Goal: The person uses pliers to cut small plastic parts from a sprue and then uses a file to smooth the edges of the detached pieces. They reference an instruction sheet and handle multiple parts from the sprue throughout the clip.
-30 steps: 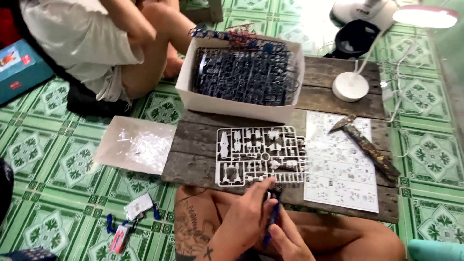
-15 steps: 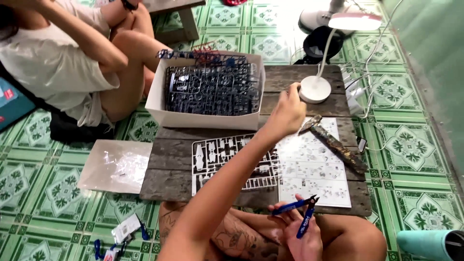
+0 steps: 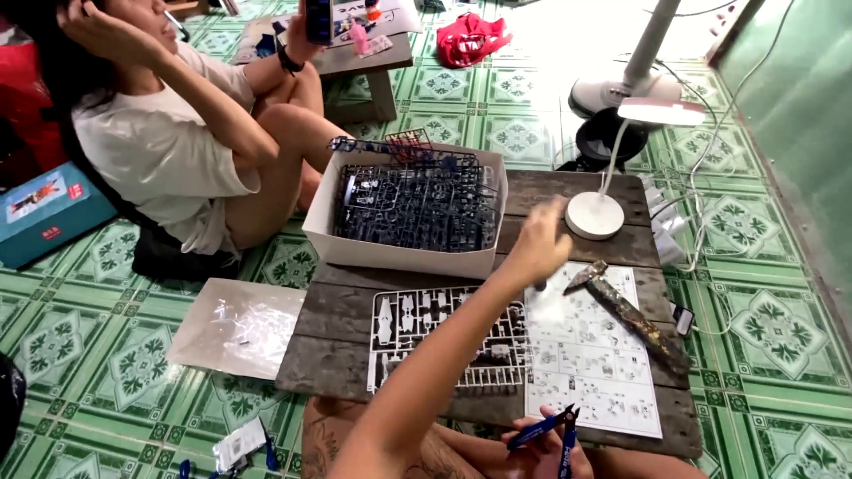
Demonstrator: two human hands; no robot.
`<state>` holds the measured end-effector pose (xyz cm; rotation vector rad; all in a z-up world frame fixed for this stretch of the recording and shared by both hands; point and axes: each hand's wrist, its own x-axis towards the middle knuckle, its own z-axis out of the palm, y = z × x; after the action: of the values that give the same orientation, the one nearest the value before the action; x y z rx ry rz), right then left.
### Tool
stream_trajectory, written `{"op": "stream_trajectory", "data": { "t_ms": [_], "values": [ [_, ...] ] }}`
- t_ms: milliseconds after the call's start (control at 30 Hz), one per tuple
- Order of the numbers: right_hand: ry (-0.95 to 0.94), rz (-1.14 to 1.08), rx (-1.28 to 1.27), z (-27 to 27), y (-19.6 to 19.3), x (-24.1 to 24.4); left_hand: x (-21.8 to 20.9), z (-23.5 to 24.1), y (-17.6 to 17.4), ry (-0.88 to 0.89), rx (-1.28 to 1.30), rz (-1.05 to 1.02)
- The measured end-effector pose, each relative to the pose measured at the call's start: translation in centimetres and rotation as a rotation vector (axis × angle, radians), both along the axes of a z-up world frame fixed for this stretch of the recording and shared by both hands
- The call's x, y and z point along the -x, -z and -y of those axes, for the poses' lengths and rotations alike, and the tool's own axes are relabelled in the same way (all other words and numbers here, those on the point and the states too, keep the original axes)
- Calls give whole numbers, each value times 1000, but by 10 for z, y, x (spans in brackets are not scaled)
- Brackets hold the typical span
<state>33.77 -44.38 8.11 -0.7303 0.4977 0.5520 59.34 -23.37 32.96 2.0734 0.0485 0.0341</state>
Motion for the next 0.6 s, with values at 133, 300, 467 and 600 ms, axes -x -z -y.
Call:
{"op": "stream_trajectory", "data": {
  "t_ms": [133, 300, 467, 600],
  "values": [
    [-237, 489, -466, 19, 40, -10, 100, -42, -24, 310, -60, 388],
    [-3, 409, -429, 0, -83, 21, 225, -133, -32, -94, -103, 269],
    [-8, 653, -406, 25, -91, 5, 290, -161, 12, -126, -417, 92],
    [83, 715, -131, 38, -117, -2, 308, -170, 45, -21, -574, -20]
  ]
}}
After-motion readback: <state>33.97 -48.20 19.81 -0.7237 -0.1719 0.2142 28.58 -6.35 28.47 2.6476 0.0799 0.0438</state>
